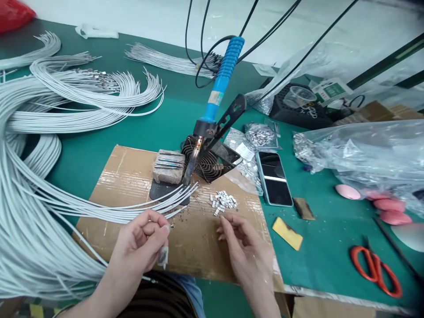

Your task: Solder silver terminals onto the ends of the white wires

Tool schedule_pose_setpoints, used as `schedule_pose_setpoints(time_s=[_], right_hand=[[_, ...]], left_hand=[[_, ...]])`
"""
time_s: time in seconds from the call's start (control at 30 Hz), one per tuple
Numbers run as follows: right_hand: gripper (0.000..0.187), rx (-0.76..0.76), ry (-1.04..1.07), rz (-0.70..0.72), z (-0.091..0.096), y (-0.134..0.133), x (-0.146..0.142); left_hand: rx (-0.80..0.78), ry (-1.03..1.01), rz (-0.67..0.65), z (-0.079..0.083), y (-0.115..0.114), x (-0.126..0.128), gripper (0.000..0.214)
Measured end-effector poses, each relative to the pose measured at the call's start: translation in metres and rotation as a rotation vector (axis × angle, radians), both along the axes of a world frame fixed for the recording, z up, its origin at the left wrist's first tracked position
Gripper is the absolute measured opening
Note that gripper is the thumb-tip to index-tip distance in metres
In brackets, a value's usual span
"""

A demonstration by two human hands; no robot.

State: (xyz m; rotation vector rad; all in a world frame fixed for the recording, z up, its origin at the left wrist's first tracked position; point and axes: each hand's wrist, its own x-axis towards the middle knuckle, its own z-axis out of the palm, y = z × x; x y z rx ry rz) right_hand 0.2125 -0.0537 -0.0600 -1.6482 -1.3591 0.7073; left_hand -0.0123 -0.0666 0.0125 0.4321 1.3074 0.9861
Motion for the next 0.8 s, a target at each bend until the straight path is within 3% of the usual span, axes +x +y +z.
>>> schedule_pose_setpoints(time_s=[0.13,0.27,0.43,0.7,0.8], right_hand=[[0.026,-0.062,0.166,0.011,0.014,0.001,-0.023],[0.017,-0.204,0.465,0.073,0.035,0.005,-0.045],[0.013,-0.322,0.722,0.009,0.053,0.006,-0.067],[0.017,-0.391,0.747,0.055,0.054,0.007,-0.07],[0.017,-0.309,0.534,0.13,0.041,0.011,-0.063]], left_hand=[[0.046,0.049,-0.008,-0.006,0.005,-0.001,0.039],[0.079,0.105,-0.01,-0.005,0.012,0.001,0.034],[0.038,0.101,-0.001,0.001,0.017,0.003,0.033],[0.011,0.106,0.007,0.001,0.02,0.005,0.035],[-0.004,0.102,0.026,0.003,0.021,0.008,0.038]])
